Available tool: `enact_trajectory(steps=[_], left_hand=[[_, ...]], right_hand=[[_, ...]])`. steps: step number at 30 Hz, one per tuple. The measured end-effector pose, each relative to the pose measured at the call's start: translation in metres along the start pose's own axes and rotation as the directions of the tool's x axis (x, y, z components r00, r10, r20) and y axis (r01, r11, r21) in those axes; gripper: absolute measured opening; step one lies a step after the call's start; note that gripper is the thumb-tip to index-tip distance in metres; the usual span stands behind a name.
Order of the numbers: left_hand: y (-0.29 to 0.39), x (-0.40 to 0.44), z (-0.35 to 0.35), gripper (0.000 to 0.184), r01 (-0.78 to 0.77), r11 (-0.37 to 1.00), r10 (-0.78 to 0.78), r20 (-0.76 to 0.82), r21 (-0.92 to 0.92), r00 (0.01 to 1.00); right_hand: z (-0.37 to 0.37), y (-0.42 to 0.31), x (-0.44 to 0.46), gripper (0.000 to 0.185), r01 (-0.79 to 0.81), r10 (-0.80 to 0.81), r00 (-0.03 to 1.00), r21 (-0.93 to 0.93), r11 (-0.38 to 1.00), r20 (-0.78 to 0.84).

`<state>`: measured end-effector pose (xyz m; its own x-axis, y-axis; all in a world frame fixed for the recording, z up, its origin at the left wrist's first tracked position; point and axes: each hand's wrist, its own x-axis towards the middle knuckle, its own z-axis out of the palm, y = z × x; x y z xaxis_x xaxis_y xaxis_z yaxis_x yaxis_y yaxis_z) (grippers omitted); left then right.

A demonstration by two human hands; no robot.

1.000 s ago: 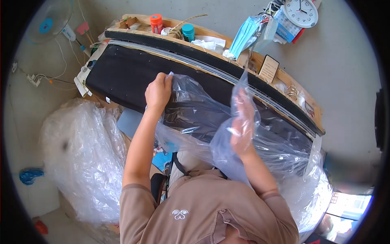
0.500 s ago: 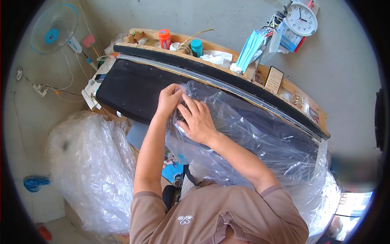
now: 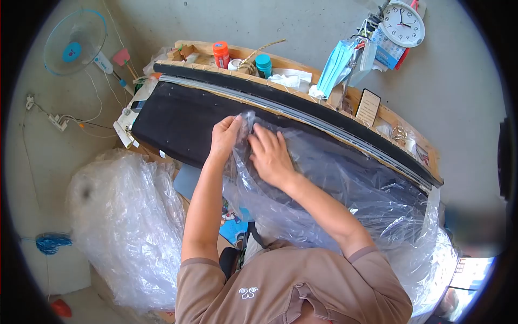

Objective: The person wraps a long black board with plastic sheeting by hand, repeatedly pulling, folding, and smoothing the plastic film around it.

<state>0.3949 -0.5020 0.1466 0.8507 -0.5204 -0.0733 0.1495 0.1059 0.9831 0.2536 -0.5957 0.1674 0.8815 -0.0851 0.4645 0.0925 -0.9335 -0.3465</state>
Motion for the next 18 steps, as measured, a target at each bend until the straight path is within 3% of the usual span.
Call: enact_trajectory(steps=[2, 6, 8, 9, 11, 14, 15, 17, 18], left_hand=[[0.0, 0.003, 0.0, 0.025, -0.04, 0.998, 0.042, -0.04, 0.044, 0.998], [0.01, -0.006, -0.001, 0.028, 0.045, 0.994, -0.042, 0.039, -0.101, 0.998], [0.017, -0.014, 0.006, 0.026, -0.237, 0.938, 0.24, 0.019, 0.254, 0.97], [0.012, -0.015, 0.008, 0.024, -0.241, 0.925, 0.247, 0.018, 0.293, 0.969], [0.009, -0.013, 0.011, 0.02, -0.142, 0.973, 0.144, 0.002, 0.182, 0.99], [0.0, -0.007, 0.007, 0.015, -0.105, 0.984, 0.117, -0.079, 0.144, 0.99], [0.001, -0.008, 0.006, 0.015, -0.085, 0.983, 0.1, -0.085, 0.164, 0.991], [-0.002, -0.007, 0.0, 0.014, -0.094, 0.958, 0.126, -0.102, 0.273, 0.987], [0.0, -0.008, 0.002, 0.013, -0.119, 0.962, 0.148, -0.101, 0.245, 0.984]], right_hand=[[-0.003, -0.009, -0.011, 0.06, -0.048, 0.064, 0.98, -0.089, 0.995, 0.186], [-0.007, -0.013, -0.013, 0.062, -0.125, 0.143, 0.972, -0.106, 0.986, 0.187], [-0.008, -0.012, -0.013, 0.059, -0.108, 0.144, 0.96, -0.158, 0.982, 0.24], [-0.008, -0.012, -0.013, 0.059, -0.11, 0.142, 0.961, -0.145, 0.983, 0.235], [-0.009, -0.011, -0.014, 0.058, -0.092, 0.132, 0.959, -0.165, 0.982, 0.25], [-0.017, -0.005, -0.023, 0.057, -0.087, 0.074, 0.98, 0.066, 0.994, 0.184], [-0.028, -0.001, -0.032, 0.053, -0.102, 0.07, 0.992, 0.324, 0.941, 0.109], [-0.091, 0.008, -0.059, 0.034, -0.155, 0.128, 0.988, 0.691, 0.706, 0.091], [-0.129, 0.027, -0.079, 0.023, -0.058, 0.072, 0.997, 0.53, 0.846, -0.007]])
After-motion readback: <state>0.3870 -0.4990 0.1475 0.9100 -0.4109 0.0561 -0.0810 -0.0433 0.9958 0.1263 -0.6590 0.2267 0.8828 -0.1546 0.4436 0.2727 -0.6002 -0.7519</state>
